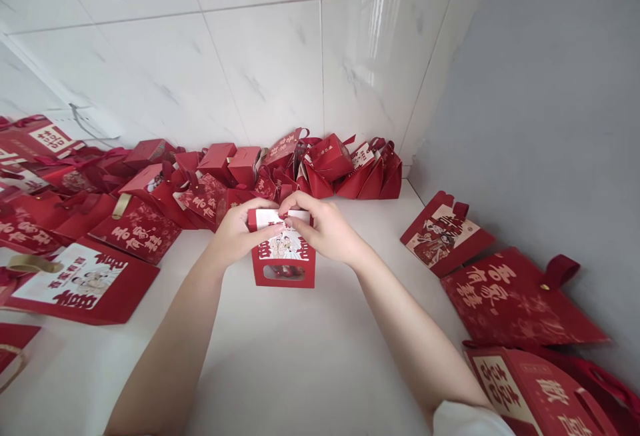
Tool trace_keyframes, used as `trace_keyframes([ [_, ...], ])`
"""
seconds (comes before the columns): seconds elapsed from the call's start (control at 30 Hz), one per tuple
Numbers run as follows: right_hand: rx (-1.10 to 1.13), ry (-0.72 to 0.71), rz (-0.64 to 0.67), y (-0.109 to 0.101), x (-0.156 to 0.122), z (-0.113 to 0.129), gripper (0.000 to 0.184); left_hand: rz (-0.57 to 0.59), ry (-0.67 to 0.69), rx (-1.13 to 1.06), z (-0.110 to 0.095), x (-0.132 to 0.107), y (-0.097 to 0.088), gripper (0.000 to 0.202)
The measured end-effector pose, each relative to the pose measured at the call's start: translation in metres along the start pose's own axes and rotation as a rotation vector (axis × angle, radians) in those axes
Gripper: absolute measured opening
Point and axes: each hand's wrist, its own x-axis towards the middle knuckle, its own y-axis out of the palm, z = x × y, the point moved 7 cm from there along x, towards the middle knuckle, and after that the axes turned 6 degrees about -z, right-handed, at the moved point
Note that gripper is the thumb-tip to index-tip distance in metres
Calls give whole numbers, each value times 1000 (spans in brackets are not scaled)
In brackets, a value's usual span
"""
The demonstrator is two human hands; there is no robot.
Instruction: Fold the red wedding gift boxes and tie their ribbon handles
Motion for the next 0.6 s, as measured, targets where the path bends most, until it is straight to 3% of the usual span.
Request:
trace_keyframes([
  [0.17, -10, 4, 62, 12, 1, -15, 18, 72, -87, 55, 14, 4, 1, 35],
  [0.33, -85, 60, 156, 20, 0, -28, 23, 67, -119, 98, 28, 8, 0, 30],
  [0.6, -114, -38, 150, 20, 1, -24, 31, 124, -177, 27, 37, 10, 2, 26],
])
